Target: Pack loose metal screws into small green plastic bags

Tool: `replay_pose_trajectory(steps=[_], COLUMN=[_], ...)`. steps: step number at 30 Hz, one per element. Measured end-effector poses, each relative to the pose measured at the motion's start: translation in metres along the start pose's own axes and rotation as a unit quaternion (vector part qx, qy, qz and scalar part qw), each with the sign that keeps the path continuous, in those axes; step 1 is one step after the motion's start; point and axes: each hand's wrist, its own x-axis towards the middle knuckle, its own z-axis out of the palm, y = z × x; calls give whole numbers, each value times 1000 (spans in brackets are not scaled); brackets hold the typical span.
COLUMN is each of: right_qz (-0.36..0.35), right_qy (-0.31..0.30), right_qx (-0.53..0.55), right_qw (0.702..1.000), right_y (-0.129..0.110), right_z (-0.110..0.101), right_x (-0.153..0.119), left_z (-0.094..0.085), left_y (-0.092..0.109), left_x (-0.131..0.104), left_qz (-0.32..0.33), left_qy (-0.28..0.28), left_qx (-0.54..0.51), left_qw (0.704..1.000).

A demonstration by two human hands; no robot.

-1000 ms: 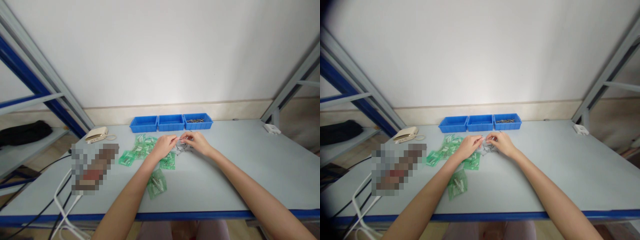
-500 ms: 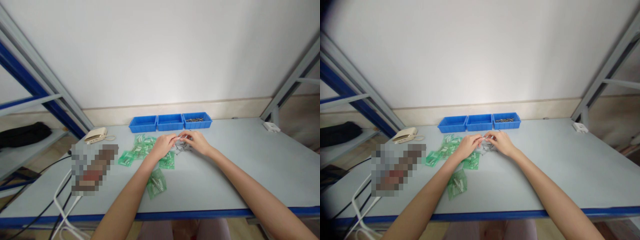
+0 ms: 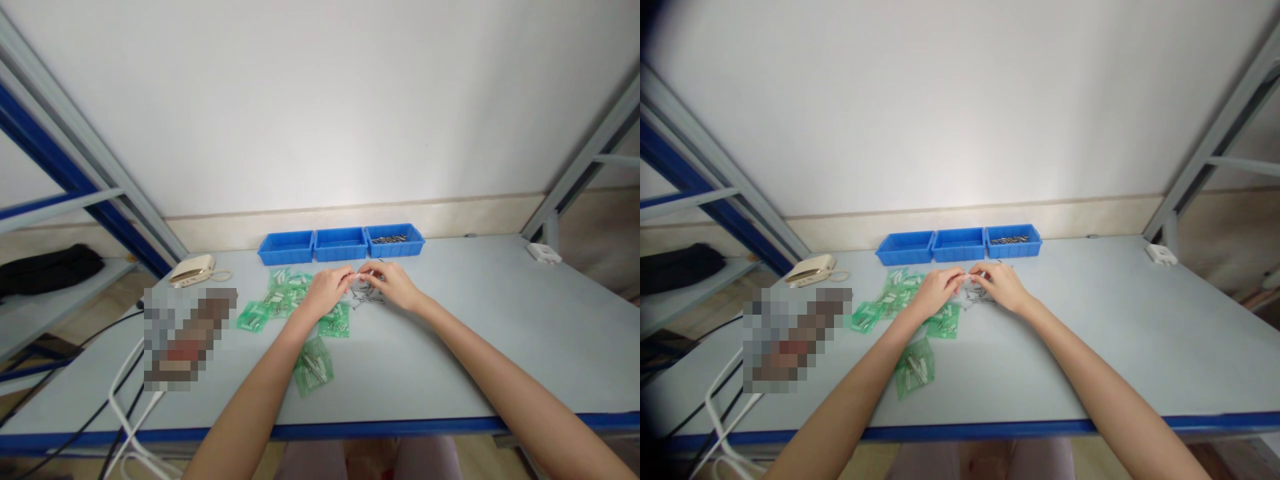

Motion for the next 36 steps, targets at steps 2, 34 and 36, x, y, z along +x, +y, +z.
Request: replay_pose_trajectory(steps=[2,34,36], right_qz=[-7,15,23], right_qy=[1,-145,-133], right_qx=[40,-32,-33], right_qw=[999,989,990], right_y=[0,35,33], right_z=[2,-7,-5], right_x=[1,7,7], left_z=[0,1,3], left_y=[0,-9,-9], left_x=[0,4,3], left_qz=[-7,-79,-76], left_qy=[16,55,45], left_qx=[4,107,114], left_qw=[1000,990,990])
